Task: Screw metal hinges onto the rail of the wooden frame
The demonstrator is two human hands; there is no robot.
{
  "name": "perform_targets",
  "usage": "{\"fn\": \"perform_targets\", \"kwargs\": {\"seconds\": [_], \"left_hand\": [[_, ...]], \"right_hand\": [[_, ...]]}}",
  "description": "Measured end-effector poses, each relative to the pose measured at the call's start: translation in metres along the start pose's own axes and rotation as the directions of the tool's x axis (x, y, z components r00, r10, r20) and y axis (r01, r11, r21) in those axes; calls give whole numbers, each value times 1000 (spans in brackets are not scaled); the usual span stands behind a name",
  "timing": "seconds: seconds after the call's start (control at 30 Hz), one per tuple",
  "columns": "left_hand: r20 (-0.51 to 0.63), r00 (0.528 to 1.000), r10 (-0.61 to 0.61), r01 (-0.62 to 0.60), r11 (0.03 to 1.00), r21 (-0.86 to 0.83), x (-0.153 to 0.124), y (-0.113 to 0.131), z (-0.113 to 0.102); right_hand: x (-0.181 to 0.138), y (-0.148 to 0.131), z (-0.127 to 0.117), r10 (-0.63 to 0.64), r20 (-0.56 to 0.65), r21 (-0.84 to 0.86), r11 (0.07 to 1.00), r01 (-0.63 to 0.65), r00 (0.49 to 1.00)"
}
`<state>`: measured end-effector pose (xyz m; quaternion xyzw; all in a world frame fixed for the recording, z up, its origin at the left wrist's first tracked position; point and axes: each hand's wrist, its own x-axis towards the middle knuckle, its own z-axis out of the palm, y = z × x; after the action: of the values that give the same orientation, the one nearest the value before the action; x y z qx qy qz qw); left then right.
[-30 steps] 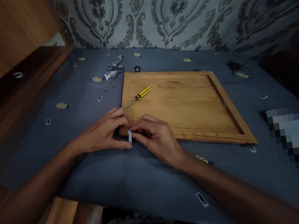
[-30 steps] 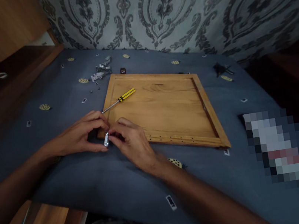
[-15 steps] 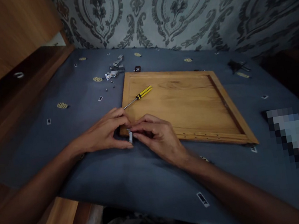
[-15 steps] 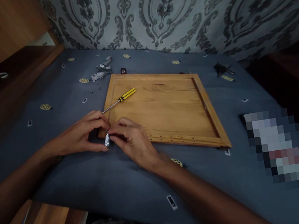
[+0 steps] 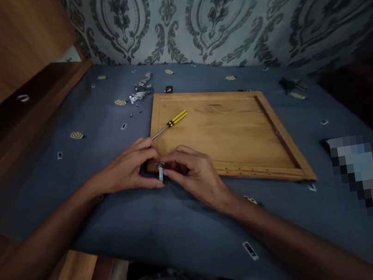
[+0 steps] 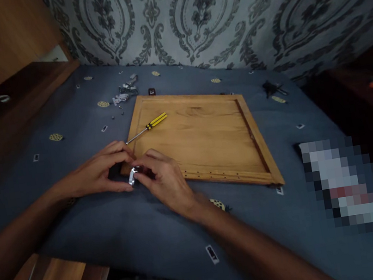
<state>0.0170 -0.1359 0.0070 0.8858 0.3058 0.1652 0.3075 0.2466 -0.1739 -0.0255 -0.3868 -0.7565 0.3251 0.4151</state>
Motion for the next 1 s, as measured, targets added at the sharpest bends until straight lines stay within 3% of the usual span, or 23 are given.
{"fn": "perform_targets", "kwargs": {"seconds": [0.23, 0.43, 0.53, 0.63, 0.73, 0.83, 0.93, 1.0], "left_hand": [[-7, 1000, -22, 22, 1000, 6, 0, -2, 1], [-32, 999, 5, -6, 1000, -30, -2, -5, 6], [-42, 999, -15, 14, 999, -40, -3, -4, 8], [-51, 998, -23, 21, 999, -45, -2, -2, 7], [-41, 999, -26, 24, 999, -43, -2, 0, 5], [-28, 999, -32, 31, 999, -34, -2, 0, 4], [-5, 999, -49, 49, 998, -28, -2, 0, 2], [-2, 999, -50, 50, 998, -33, -2, 1, 1]], "right_hand": [[2, 0, -11, -47, -7, 64, 997, 48, 999], [24, 19, -33, -9, -131, -159, 987, -12, 991], [48, 32, -48, 25, -89, -393, 918, -58, 996], [74, 40, -56, 71, -16, -636, 769, -65, 997], [92, 44, -59, 95, 33, -678, 733, -48, 995], [103, 43, -62, 148, 170, -720, 694, 20, 974], [101, 42, -66, 169, 159, -714, 701, -5, 973], [93, 41, -70, 184, 88, -678, 731, -76, 979]]}}
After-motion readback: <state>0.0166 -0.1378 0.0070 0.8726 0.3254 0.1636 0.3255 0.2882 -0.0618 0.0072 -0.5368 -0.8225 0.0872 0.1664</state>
